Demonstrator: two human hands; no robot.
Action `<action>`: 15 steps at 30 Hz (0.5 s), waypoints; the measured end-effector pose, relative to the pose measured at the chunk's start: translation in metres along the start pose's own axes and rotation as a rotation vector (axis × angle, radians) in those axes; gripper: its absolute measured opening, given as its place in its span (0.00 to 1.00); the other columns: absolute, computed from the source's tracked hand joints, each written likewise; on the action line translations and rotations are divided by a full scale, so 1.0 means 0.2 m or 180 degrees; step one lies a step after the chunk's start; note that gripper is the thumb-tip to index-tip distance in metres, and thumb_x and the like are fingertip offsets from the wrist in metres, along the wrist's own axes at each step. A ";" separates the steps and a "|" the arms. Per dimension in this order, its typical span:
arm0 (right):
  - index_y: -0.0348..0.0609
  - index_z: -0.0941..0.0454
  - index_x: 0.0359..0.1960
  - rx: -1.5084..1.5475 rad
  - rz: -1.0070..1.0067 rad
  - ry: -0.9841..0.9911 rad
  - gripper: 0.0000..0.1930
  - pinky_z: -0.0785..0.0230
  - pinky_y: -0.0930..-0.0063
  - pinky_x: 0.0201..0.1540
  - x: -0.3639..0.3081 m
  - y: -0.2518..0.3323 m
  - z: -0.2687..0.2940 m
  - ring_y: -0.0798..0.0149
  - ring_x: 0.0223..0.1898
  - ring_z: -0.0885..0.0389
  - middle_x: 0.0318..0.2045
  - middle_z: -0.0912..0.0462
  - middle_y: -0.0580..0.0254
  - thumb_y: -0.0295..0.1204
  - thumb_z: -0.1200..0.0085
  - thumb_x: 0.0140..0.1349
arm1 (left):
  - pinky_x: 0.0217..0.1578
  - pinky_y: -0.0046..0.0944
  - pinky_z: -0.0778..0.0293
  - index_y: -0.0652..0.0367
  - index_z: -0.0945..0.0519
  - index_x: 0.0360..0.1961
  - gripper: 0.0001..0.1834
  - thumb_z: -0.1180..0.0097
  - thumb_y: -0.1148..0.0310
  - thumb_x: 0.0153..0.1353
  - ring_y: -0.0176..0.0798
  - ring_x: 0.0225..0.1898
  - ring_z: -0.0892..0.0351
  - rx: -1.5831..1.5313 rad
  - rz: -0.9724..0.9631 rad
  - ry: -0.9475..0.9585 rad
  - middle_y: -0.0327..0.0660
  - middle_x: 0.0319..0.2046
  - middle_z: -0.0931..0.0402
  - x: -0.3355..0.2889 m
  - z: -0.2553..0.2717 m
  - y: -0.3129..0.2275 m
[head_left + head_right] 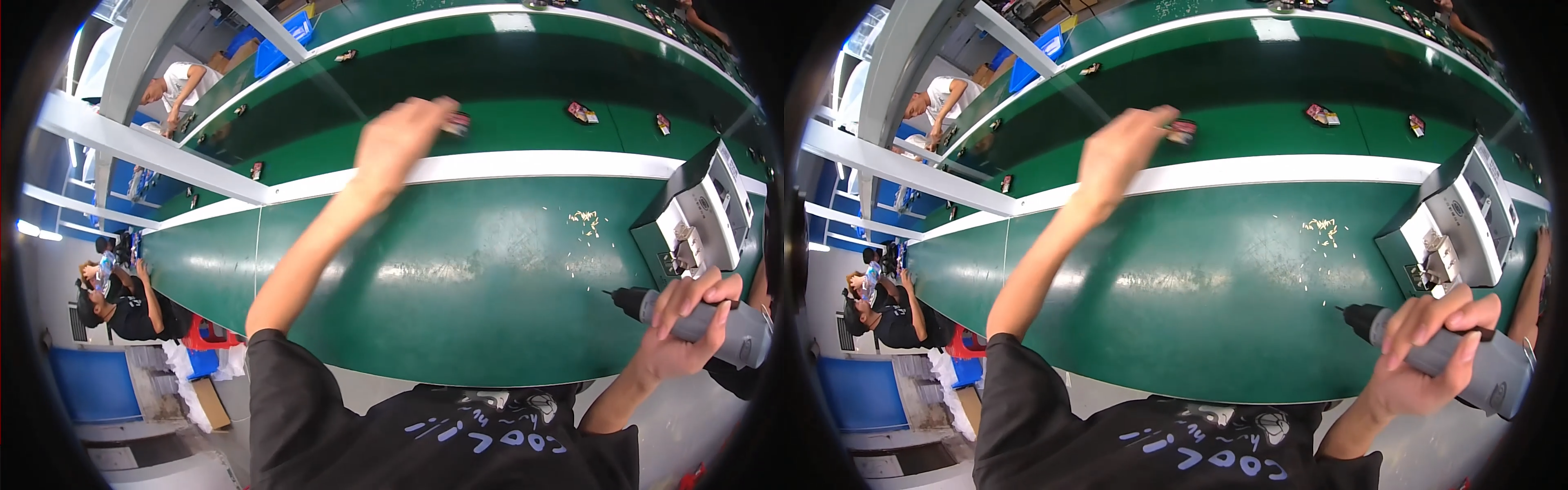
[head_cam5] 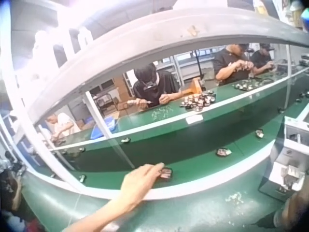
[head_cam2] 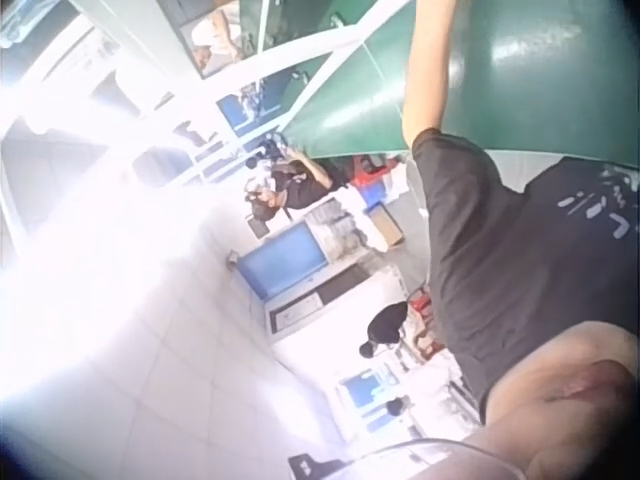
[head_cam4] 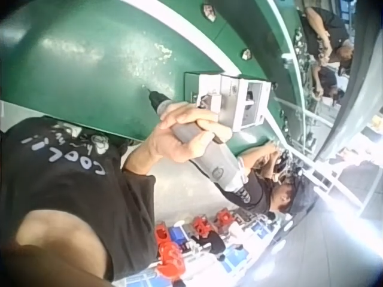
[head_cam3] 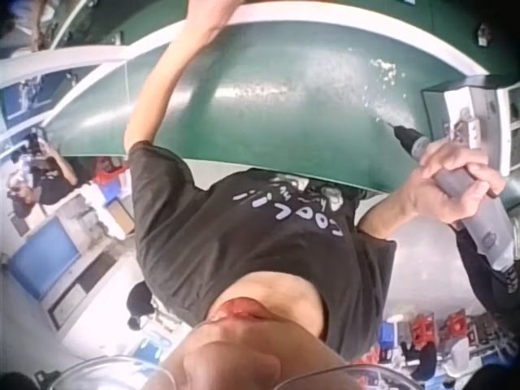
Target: Using an electric screwdriver to fasten screws into a small electronic component on an assembly line.
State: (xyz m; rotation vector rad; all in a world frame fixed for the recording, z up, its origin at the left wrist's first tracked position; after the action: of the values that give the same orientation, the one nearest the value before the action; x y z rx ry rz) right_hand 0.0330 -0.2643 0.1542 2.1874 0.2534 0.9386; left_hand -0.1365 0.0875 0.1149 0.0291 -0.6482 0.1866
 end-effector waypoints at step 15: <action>0.39 0.32 0.43 -0.0363 0.0743 0.0230 0.15 0.40 0.75 0.14 0.26 0.28 0.29 0.71 0.11 0.37 0.29 0.29 0.55 0.40 0.62 0.76 | 0.50 0.64 0.23 0.64 0.20 0.43 0.15 0.57 0.69 0.67 0.71 0.54 0.20 0.2110 0.2818 0.2321 0.65 0.47 0.19 -1.24 0.37 1.77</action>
State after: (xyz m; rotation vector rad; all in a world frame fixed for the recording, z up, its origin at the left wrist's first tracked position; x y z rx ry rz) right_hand 0.1045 -0.3138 0.1952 2.1110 -0.0230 1.1332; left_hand -0.4386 0.3881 0.0127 0.2991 0.1944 1.2025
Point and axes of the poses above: each hand's wrist, its own x-axis towards the middle knuckle, its own z-axis out of the back of the hand, y = z × x, the point moved 3 cm from there along x, towards the middle knuckle
